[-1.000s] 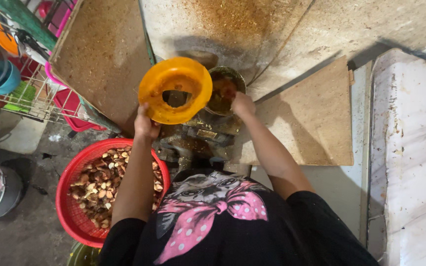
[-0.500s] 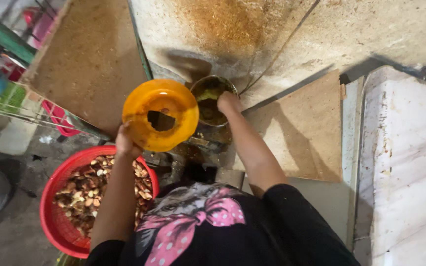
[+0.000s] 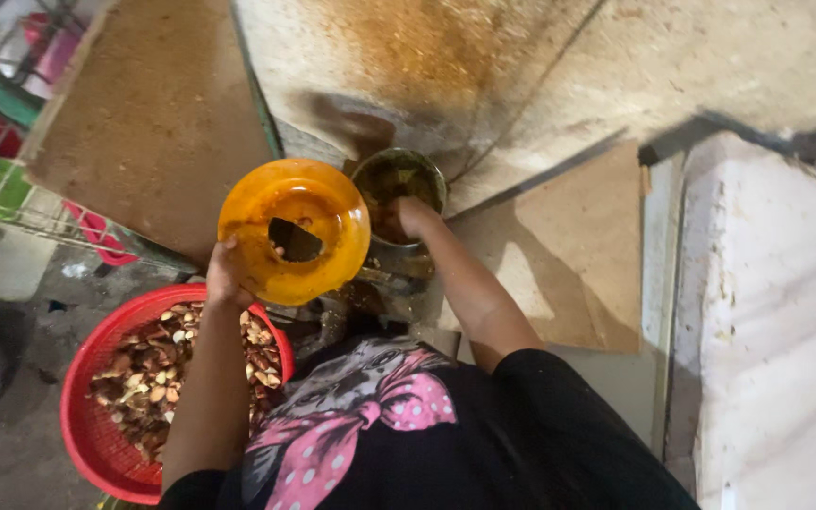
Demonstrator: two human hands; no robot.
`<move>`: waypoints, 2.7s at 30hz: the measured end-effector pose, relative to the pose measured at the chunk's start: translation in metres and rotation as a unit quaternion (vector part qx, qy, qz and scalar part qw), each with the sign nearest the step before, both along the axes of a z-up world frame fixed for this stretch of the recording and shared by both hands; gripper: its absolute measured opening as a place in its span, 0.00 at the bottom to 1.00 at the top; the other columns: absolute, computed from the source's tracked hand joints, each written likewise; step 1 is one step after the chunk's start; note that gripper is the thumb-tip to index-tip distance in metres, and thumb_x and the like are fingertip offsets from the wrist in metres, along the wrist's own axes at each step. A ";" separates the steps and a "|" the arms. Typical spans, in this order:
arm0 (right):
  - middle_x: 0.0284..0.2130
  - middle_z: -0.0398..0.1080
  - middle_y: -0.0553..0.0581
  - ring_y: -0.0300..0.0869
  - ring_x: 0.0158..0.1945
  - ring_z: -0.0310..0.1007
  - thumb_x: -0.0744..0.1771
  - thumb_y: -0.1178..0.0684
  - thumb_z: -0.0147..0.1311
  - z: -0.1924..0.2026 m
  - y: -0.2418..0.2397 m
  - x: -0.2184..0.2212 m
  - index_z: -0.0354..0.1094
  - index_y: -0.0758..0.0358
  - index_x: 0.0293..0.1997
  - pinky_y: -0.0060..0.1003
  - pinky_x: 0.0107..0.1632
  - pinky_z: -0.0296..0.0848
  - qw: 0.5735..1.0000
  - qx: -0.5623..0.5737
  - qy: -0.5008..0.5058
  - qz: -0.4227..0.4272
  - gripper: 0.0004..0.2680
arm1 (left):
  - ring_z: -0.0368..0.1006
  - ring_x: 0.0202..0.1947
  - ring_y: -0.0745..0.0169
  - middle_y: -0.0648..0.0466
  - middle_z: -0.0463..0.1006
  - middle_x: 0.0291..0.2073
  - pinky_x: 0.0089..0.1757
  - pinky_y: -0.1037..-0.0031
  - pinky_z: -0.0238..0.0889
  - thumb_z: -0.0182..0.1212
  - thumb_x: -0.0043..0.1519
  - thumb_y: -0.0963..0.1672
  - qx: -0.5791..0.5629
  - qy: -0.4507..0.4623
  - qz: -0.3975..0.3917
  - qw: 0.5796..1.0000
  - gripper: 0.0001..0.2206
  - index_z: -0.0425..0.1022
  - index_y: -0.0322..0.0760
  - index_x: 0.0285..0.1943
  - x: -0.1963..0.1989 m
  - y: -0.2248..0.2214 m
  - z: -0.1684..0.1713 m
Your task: The person places nut pieces into a manual grinder and operates it to produce a yellow paste. They repeatedly transfer the paste from the grinder into a bucket using a red spatula and their hands, then add more nuts to continue grinding.
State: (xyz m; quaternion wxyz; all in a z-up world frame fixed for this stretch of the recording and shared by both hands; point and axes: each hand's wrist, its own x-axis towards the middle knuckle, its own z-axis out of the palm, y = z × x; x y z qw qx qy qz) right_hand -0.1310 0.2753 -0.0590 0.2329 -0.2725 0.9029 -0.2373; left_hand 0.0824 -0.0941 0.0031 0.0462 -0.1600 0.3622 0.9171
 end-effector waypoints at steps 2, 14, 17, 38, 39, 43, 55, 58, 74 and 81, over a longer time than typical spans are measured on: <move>0.46 0.76 0.65 0.57 0.47 0.77 0.64 0.47 0.57 0.008 0.009 0.007 0.75 0.53 0.53 0.47 0.50 0.75 0.999 0.008 -0.020 -0.032 0.13 | 0.77 0.48 0.46 0.47 0.76 0.49 0.51 0.52 0.70 0.58 0.63 0.54 -0.003 -0.018 0.006 1.000 0.26 0.68 0.38 0.67 -0.005 0.006 -0.004; 0.45 0.76 0.60 0.56 0.48 0.75 0.65 0.42 0.57 0.089 0.041 0.035 0.72 0.53 0.54 0.51 0.49 0.73 0.985 0.059 0.055 -0.152 0.14 | 0.77 0.47 0.49 0.49 0.78 0.50 0.51 0.51 0.71 0.62 0.60 0.51 0.053 -0.050 -0.086 0.994 0.26 0.69 0.40 0.66 -0.001 0.004 -0.015; 0.42 0.76 0.61 0.55 0.48 0.76 0.66 0.44 0.54 0.130 0.034 0.058 0.72 0.49 0.54 0.52 0.51 0.73 0.970 0.123 0.071 -0.197 0.12 | 0.76 0.46 0.46 0.50 0.77 0.49 0.51 0.49 0.70 0.60 0.63 0.50 0.015 -0.036 -0.069 0.997 0.24 0.68 0.41 0.67 -0.012 0.009 -0.029; 0.45 0.75 0.65 0.60 0.49 0.74 0.69 0.48 0.48 0.152 0.063 0.097 0.60 0.47 0.67 0.55 0.49 0.70 0.956 0.044 0.149 -0.248 0.17 | 0.78 0.50 0.50 0.52 0.81 0.52 0.53 0.54 0.71 0.57 0.65 0.53 0.114 -0.035 -0.075 0.990 0.25 0.68 0.40 0.68 -0.043 0.047 -0.020; 0.45 0.74 0.65 0.60 0.49 0.74 0.69 0.49 0.46 0.156 0.060 0.095 0.60 0.48 0.66 0.55 0.49 0.70 0.957 0.058 0.144 -0.245 0.16 | 0.78 0.50 0.50 0.52 0.81 0.51 0.53 0.54 0.71 0.57 0.66 0.53 0.113 -0.044 -0.080 0.989 0.24 0.68 0.39 0.67 -0.041 0.045 -0.018; 0.45 0.74 0.64 0.59 0.49 0.74 0.69 0.52 0.43 0.169 0.053 0.075 0.63 0.50 0.62 0.59 0.53 0.66 0.953 0.166 0.156 -0.202 0.14 | 0.78 0.48 0.48 0.49 0.80 0.48 0.53 0.52 0.70 0.55 0.65 0.51 0.078 -0.061 -0.101 0.990 0.22 0.70 0.37 0.64 -0.043 0.039 -0.019; 0.41 0.76 0.64 0.56 0.49 0.74 0.71 0.47 0.41 0.052 0.006 -0.029 0.75 0.60 0.47 0.55 0.51 0.67 0.890 0.288 0.354 -0.019 0.13 | 0.76 0.51 0.48 0.47 0.79 0.52 0.57 0.54 0.66 0.54 0.66 0.49 0.054 -0.051 -0.019 0.997 0.21 0.70 0.36 0.66 -0.037 0.024 -0.027; 0.43 0.76 0.63 0.54 0.50 0.75 0.73 0.46 0.41 0.030 0.009 -0.033 0.76 0.61 0.46 0.54 0.51 0.68 0.900 0.290 0.325 -0.025 0.14 | 0.76 0.53 0.49 0.50 0.79 0.54 0.57 0.54 0.65 0.53 0.64 0.49 0.070 -0.061 0.013 0.996 0.22 0.69 0.38 0.66 -0.030 0.019 -0.020; 0.45 0.79 0.59 0.52 0.50 0.79 0.67 0.49 0.50 0.062 0.030 0.014 0.81 0.57 0.45 0.47 0.46 0.76 0.942 0.317 0.102 -0.033 0.11 | 0.77 0.46 0.45 0.45 0.80 0.47 0.52 0.54 0.70 0.51 0.63 0.49 0.054 -0.020 0.031 0.998 0.22 0.70 0.36 0.64 -0.037 0.012 -0.016; 0.51 0.76 0.61 0.54 0.54 0.77 0.65 0.53 0.53 0.087 0.016 0.031 0.77 0.60 0.51 0.49 0.50 0.76 0.945 0.308 -0.062 -0.089 0.12 | 0.76 0.49 0.45 0.44 0.79 0.50 0.53 0.55 0.69 0.44 0.66 0.49 0.057 0.004 0.120 0.991 0.23 0.70 0.34 0.65 -0.034 0.003 -0.020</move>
